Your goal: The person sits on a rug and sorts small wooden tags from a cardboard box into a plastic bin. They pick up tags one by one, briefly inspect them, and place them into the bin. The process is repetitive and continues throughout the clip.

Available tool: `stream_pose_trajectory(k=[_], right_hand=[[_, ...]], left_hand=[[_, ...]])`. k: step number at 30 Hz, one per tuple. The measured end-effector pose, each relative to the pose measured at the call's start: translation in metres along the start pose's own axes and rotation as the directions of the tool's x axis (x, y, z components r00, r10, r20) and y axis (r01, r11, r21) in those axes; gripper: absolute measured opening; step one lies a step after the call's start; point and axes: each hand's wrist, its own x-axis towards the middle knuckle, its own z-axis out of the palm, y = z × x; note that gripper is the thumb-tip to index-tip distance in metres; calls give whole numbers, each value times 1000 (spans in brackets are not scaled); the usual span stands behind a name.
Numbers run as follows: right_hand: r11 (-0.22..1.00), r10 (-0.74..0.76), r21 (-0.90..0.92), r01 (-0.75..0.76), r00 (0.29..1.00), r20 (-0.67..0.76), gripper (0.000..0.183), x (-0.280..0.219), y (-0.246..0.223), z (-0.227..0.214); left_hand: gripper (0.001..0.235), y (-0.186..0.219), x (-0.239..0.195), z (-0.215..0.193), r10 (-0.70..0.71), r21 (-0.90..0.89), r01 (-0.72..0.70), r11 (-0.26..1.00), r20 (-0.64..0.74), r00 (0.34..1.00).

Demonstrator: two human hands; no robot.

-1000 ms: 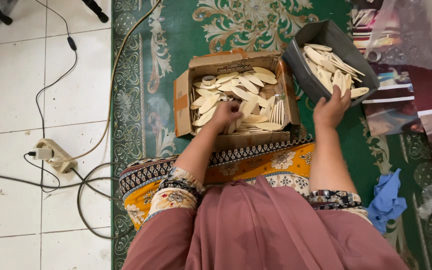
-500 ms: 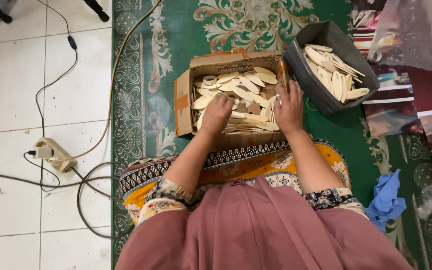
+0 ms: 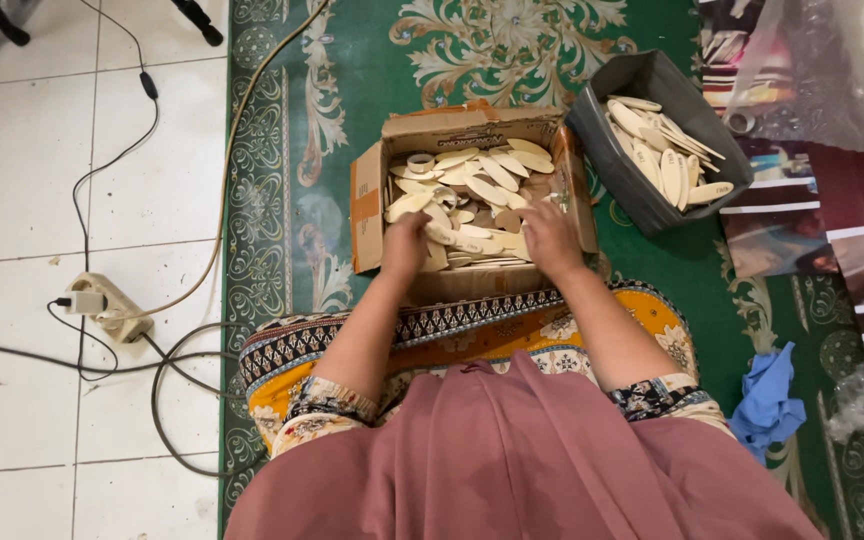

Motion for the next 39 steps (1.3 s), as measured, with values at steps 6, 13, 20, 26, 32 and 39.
stream_pose_trajectory(k=[6, 13, 20, 26, 32, 39], right_hand=[[978, 6, 203, -40, 986, 164, 17, 3, -35, 44], [974, -78, 225, 26, 971, 227, 20, 49, -87, 75], [985, -59, 172, -10, 917, 394, 48, 72, -104, 110], [996, -17, 88, -21, 912, 410, 64, 67, -112, 82], [958, 198, 97, -270, 868, 456, 67, 46, -91, 51], [719, 464, 389, -575, 815, 347, 70, 42, -99, -9]], left_hand=[[20, -4, -1, -9, -52, -31, 48, 998, -128, 990], [15, 22, -10, -35, -206, -204, 158, 966, -240, 948], [17, 21, -8, -36, -306, -361, 194, 912, -285, 908], [16, 20, -9, -34, -293, -350, 193, 917, -259, 920], [15, 31, -15, -29, -286, -334, 231, 914, -125, 950], [15, 37, -23, -21, -302, -219, 295, 930, 0, 953]])
